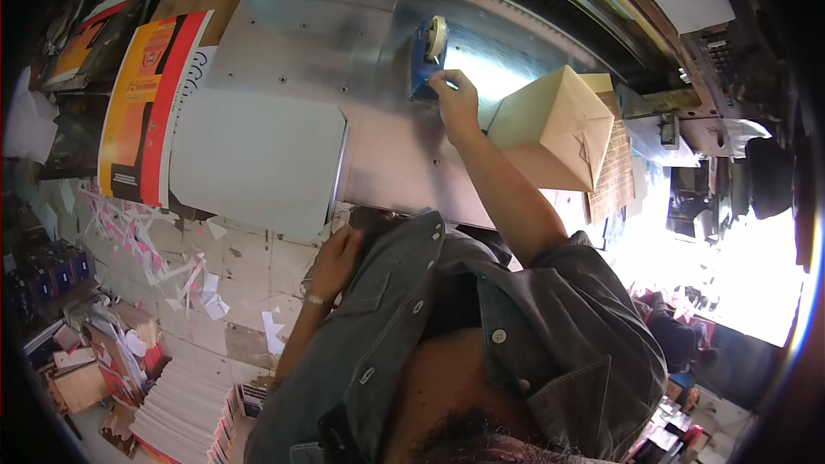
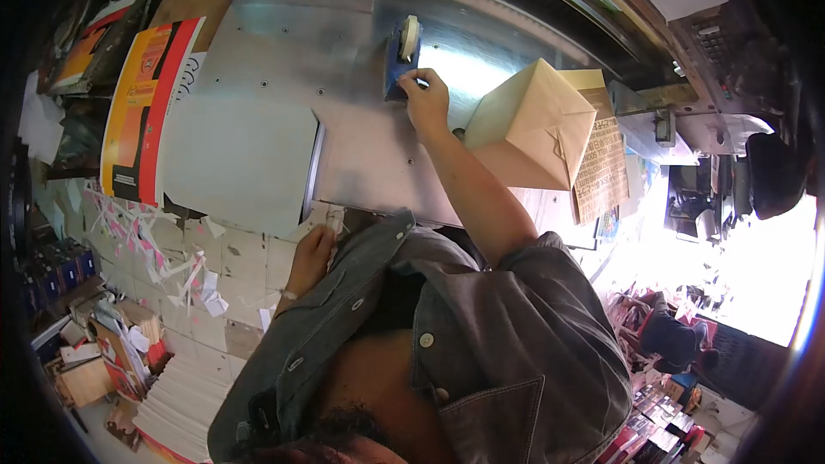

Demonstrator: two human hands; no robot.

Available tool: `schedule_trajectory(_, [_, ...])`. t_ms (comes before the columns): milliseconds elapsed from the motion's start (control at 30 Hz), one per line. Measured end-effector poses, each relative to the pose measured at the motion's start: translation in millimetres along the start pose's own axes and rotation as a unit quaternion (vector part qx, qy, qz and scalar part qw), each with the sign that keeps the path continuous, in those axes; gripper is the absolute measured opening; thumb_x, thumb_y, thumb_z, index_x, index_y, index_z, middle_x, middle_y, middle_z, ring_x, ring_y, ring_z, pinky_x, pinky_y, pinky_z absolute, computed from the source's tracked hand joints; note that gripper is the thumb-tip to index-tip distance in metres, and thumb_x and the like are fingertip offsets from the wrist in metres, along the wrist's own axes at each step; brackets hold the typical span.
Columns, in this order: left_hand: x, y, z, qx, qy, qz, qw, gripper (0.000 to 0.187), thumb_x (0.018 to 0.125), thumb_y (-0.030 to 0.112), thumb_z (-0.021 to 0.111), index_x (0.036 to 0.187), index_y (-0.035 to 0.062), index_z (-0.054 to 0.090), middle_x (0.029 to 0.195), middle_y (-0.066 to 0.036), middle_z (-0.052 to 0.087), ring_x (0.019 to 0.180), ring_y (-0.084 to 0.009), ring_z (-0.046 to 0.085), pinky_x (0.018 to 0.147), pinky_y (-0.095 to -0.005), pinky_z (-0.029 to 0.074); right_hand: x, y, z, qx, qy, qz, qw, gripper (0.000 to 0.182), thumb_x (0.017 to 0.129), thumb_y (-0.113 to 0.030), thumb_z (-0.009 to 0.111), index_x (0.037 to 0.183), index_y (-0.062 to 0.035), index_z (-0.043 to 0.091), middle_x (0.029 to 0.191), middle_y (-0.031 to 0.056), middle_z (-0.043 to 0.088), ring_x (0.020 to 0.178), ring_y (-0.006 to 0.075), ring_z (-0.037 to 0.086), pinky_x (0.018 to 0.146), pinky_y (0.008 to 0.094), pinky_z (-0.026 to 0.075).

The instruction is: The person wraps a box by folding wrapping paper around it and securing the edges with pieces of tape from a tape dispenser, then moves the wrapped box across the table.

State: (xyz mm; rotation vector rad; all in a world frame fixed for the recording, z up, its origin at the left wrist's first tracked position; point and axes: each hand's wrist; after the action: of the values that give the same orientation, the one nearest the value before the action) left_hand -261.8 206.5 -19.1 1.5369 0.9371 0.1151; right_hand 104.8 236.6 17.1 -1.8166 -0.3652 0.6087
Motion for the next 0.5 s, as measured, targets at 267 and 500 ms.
schedule_trajectory(267, [188.7,137.8,101.4,-0.499,-0.054,0.013,0.865,0.045,0.113,0.044,0.043,0.120,0.0059,0.066,0.105,-0.004,0.070,0.092,-0.0141,0.064,0.081,-0.0327,0.050,-3.1,-12.6,-0.6,0.159,0.008,0.061,0.985,0.013,0.097,-0.017,0.069,0.099,-0.0045,0.070,0.088,0.0062,0.069,0.065,0.0138,0.060,0.059,0.0295,0.046])
schedule_trajectory(500, [237.0,145.5,106.2,-0.519,-0.047,-0.073,0.851,0.049,0.112,0.048,0.045,0.117,0.0052,0.067,0.108,-0.006,0.073,0.084,-0.0102,0.062,0.074,-0.0264,0.048,-31.3,-2.9,-5.0,0.202,-0.008,0.035,0.979,0.018,0.097,-0.016,0.068,0.083,-0.0050,0.063,0.074,0.0046,0.065,0.057,0.0123,0.058,0.049,0.0273,0.047])
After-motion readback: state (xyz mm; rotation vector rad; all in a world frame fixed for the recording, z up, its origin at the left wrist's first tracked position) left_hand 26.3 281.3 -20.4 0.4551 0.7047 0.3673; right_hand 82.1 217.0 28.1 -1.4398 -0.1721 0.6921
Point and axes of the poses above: each hand's wrist, its own x-axis towards the middle knuckle, its own z-axis out of the palm, y = z × x
